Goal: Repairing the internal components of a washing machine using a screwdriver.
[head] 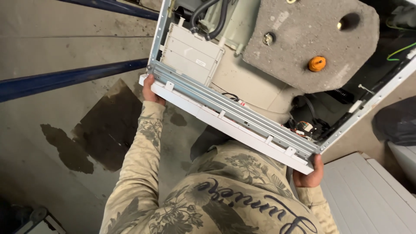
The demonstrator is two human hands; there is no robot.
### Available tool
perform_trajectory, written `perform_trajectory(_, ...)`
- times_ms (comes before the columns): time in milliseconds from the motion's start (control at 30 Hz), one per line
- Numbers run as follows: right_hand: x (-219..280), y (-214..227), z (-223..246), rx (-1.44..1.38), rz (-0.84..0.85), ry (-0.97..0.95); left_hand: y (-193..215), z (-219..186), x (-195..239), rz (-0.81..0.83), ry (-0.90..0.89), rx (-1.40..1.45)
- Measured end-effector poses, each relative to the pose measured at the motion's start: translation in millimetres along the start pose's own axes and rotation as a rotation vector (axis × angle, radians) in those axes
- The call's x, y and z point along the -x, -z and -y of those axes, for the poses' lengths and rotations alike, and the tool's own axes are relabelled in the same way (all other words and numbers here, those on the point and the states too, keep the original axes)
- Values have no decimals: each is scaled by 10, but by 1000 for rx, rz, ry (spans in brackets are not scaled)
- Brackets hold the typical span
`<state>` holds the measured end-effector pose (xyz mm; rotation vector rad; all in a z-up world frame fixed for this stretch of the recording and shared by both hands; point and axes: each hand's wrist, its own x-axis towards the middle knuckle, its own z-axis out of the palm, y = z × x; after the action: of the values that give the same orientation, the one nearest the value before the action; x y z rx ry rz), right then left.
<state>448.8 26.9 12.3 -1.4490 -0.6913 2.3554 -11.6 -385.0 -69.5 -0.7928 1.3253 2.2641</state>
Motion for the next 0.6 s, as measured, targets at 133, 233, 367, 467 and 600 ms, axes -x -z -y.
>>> perform_trajectory(133, 63, -91, 61, 34, -36, -17, -69, -17, 95, 7, 3, 15)
perform_trajectory(233, 22, 133, -31, 37, -60, -10, -22, -4, 98, -9, 2, 15)
perform_trajectory(367, -10, 221, -37, 51, -76, -37, 11, 31, 80, 21, -25, 29)
perform_trajectory(467, -23, 302, -59, 48, -67, -48, 6, 42, 87, 18, 24, 39)
perform_trajectory(600, -24, 291, -59, 83, -14, -29, 86, 98, 85, 26, -7, 64)
